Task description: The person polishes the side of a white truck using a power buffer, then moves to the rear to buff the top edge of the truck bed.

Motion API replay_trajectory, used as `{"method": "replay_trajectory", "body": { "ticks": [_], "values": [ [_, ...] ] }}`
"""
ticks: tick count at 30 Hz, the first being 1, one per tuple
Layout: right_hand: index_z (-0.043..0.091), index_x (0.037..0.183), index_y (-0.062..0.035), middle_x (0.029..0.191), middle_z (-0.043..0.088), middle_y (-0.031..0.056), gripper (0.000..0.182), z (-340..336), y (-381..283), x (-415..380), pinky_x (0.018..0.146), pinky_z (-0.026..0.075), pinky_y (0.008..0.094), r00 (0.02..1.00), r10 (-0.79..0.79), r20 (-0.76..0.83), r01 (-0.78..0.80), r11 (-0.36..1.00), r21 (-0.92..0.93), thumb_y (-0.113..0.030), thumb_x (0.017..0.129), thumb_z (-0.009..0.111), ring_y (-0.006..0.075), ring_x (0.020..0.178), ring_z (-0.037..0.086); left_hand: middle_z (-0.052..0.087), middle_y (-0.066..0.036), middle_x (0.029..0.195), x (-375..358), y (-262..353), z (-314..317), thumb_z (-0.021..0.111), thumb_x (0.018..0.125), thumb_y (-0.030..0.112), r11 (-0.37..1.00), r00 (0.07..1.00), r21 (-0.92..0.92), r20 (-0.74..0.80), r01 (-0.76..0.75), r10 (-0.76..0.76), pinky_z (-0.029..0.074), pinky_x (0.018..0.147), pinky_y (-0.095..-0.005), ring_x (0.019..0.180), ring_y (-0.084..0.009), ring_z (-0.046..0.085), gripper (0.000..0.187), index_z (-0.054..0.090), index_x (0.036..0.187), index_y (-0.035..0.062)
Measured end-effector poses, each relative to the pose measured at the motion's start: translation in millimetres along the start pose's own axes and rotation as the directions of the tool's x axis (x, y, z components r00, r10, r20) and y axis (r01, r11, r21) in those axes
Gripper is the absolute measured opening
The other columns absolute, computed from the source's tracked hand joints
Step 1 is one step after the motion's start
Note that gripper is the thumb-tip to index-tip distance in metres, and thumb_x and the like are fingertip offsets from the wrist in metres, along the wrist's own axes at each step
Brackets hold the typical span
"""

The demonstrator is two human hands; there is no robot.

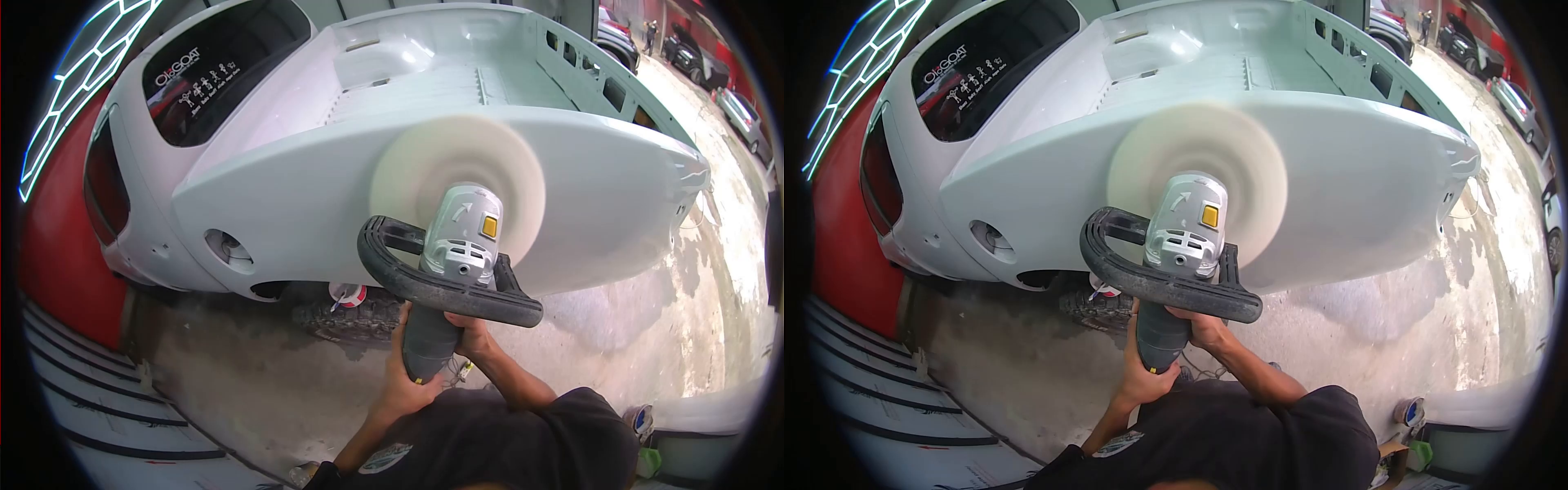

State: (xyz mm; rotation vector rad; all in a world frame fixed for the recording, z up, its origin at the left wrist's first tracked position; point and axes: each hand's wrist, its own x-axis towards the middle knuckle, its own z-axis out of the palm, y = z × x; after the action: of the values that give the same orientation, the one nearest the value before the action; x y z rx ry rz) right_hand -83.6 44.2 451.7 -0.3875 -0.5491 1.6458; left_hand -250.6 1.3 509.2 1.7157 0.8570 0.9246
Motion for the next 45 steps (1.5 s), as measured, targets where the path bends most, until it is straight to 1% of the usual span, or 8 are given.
{"method": "replay_trajectory", "body": {
  "ticks": [5, 13, 21, 24, 27, 30, 35, 45],
  "values": [
    [0.067, 0.122, -0.0001, 0.116, 0.070, 0.0101, 0.037, 53.7, 18.1, 32.6, 0.102, 0.050, 0.0386, 0.994, 0.070, 0.080, -0.064, 0.995, -0.075, -0.009, 0.087, 0.076, 0.0219, 0.108, 0.066, 0.055, -0.018, 0.128, -12.5, -12.0, -42.9, 0.074, 0.072, 0.001, 0.990, 0.984, 0.128, -0.156, -0.064, 0.083, 0.048, 0.099, -0.0394, 0.116, -0.0255, 0.060, 0.093, 0.027, 0.152, -0.0039],
    [0.065, 0.117, 0.0009, 0.106, 0.070, 0.0124, 0.035, 143.3, 31.1, 65.8, 0.084, 0.059, 0.0368, 0.987, 0.069, 0.146, -0.047, 0.988, -0.150, -0.018, 0.090, 0.076, 0.0219, 0.091, 0.071, 0.056, -0.018, 0.126, -31.0, -7.2, -98.3, 0.075, 0.076, -0.001, 0.957, 0.955, 0.285, -0.268, -0.049, 0.129, 0.051, 0.095, -0.0374, 0.112, -0.0240, 0.062, 0.089, 0.028, 0.152, -0.0050],
    [0.061, 0.118, 0.0014, 0.104, 0.068, 0.0127, 0.042, 181.4, 41.1, 85.8, 0.080, 0.060, 0.0377, 0.976, 0.147, 0.158, -0.120, 0.978, -0.170, -0.024, 0.089, 0.077, 0.0228, 0.089, 0.071, 0.062, -0.013, 0.096, -60.5, -51.2, -122.0, 0.067, 0.082, -0.010, 0.979, 0.895, 0.168, -0.445, 0.116, -0.030, 0.053, 0.058, -0.0284, 0.068, -0.0141, 0.063, 0.079, 0.025, 0.149, -0.0010],
    [0.058, 0.120, -0.0008, 0.102, 0.065, 0.0109, 0.049, 170.7, 35.1, 78.6, 0.075, 0.060, 0.0364, 0.982, 0.126, 0.144, -0.103, 0.982, -0.156, -0.028, 0.086, 0.081, 0.0211, 0.084, 0.071, 0.060, -0.012, 0.096, -55.7, -41.8, -108.3, 0.067, 0.081, -0.010, 0.977, 0.905, 0.173, -0.424, 0.122, -0.037, 0.053, 0.060, -0.0283, 0.070, -0.0139, 0.062, 0.080, 0.026, 0.149, -0.0009],
    [0.063, 0.119, 0.0032, 0.108, 0.070, 0.0149, 0.035, 153.7, 11.9, 61.1, 0.086, 0.059, 0.0381, 0.975, 0.149, 0.166, -0.128, 0.983, -0.130, -0.017, 0.091, 0.072, 0.0246, 0.093, 0.071, 0.058, -0.011, 0.099, -46.3, -23.6, -82.3, 0.068, 0.079, -0.009, 0.972, 0.919, 0.230, -0.393, 0.050, 0.045, 0.053, 0.064, -0.0281, 0.075, -0.0134, 0.062, 0.082, 0.027, 0.149, -0.0010],
    [0.060, 0.117, 0.0014, 0.099, 0.068, 0.0133, 0.043, 137.5, -9.4, 44.8, 0.079, 0.060, 0.0369, 0.981, 0.123, 0.149, -0.115, 0.992, -0.058, -0.024, 0.088, 0.078, 0.0225, 0.084, 0.072, 0.056, -0.010, 0.103, -36.5, -5.5, -53.3, 0.068, 0.076, -0.008, 0.961, 0.936, 0.276, -0.343, 0.021, 0.078, 0.053, 0.069, -0.0280, 0.080, -0.0129, 0.061, 0.085, 0.027, 0.151, -0.0012],
    [0.064, 0.115, 0.0026, 0.104, 0.070, 0.0159, 0.035, 111.6, -48.3, 14.9, 0.081, 0.059, 0.0380, 0.991, 0.113, 0.073, -0.109, 0.993, -0.052, -0.019, 0.090, 0.075, 0.0236, 0.087, 0.072, 0.041, -0.029, 0.142, -31.2, 21.6, -13.7, 0.078, 0.074, 0.007, 0.946, 0.937, 0.218, -0.309, 0.238, -0.165, 0.040, 0.110, -0.0439, 0.132, -0.0352, 0.049, 0.103, 0.016, 0.154, -0.0123],
    [0.064, 0.120, 0.0037, 0.111, 0.071, 0.0138, 0.032, 45.6, -137.1, -48.6, 0.094, 0.055, 0.0397, 0.980, -0.052, 0.192, 0.022, 0.988, 0.155, -0.011, 0.092, 0.068, 0.0249, 0.100, 0.070, 0.043, -0.025, 0.138, 11.6, 70.5, 86.3, 0.074, 0.070, 0.002, 0.938, 0.996, 0.347, -0.082, -0.004, 0.035, 0.039, 0.109, -0.0427, 0.130, -0.0345, 0.049, 0.098, 0.021, 0.151, -0.0080]
  ]
}}
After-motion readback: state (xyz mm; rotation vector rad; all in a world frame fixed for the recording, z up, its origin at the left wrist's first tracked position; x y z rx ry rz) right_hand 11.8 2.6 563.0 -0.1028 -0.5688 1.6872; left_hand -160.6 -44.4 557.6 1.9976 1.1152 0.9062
